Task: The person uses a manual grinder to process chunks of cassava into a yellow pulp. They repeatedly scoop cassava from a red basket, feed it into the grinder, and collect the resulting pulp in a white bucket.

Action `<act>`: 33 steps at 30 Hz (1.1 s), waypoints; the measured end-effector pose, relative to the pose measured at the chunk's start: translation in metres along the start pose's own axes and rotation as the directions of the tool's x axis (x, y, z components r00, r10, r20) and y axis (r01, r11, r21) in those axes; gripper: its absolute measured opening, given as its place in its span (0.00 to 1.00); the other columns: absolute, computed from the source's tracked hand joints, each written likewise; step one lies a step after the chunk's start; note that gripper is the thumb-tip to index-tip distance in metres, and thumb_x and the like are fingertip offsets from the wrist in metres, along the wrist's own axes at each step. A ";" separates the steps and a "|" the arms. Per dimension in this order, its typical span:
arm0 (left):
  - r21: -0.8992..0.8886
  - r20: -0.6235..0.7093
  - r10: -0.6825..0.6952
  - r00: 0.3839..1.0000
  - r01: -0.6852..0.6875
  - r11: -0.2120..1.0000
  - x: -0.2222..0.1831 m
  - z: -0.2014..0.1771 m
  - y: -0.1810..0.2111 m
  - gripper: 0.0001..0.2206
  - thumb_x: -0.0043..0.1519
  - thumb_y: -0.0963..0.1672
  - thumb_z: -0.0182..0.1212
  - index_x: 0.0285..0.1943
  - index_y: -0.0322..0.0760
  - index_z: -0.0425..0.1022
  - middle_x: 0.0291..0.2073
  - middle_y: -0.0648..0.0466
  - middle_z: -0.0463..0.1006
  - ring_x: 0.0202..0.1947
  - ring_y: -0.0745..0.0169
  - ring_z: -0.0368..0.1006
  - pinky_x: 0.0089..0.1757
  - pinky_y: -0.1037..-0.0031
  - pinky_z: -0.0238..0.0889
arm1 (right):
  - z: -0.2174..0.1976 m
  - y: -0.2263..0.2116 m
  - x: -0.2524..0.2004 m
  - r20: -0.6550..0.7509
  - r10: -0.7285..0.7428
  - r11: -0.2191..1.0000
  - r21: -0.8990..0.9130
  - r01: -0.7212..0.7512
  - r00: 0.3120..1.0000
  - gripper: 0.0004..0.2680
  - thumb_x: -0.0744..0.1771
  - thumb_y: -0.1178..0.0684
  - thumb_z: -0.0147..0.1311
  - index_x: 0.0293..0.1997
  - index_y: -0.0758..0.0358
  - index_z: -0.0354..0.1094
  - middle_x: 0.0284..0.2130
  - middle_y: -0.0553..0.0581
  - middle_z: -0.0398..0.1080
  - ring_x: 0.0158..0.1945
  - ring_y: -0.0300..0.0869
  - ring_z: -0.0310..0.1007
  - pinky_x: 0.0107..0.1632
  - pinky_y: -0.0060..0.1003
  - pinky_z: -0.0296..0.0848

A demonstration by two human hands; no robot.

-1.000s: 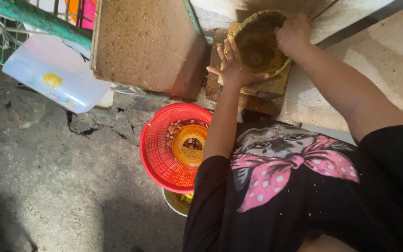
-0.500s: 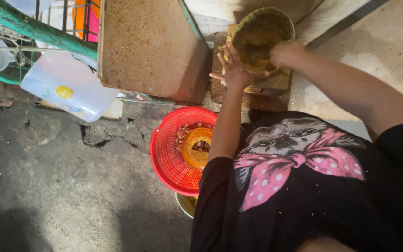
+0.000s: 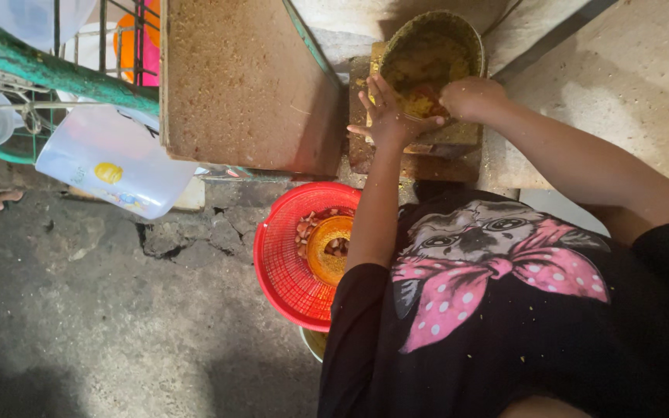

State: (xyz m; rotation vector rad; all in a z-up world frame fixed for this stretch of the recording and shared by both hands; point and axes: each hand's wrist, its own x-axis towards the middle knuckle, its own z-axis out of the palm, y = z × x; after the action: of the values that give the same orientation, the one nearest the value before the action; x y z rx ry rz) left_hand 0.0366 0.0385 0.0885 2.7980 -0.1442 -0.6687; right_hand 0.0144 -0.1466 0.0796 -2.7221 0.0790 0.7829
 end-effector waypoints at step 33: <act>-0.076 -0.037 0.026 0.999 -0.029 0.997 0.003 0.011 -0.003 0.77 0.32 0.69 0.74 0.79 0.41 0.16 0.80 0.52 0.21 0.80 0.45 0.21 0.60 0.17 0.26 | -0.014 0.023 -0.052 -0.211 0.237 0.908 0.394 -0.139 0.948 0.13 0.72 0.52 0.48 0.63 0.62 0.64 0.37 0.66 0.74 0.39 0.57 0.77 0.45 0.52 0.76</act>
State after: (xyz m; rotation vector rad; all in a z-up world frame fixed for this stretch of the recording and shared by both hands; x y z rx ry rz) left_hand 0.0342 0.0383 0.0765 2.7276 -0.1469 -0.6036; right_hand -0.0253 -0.1745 0.1118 -2.4485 0.5060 0.4055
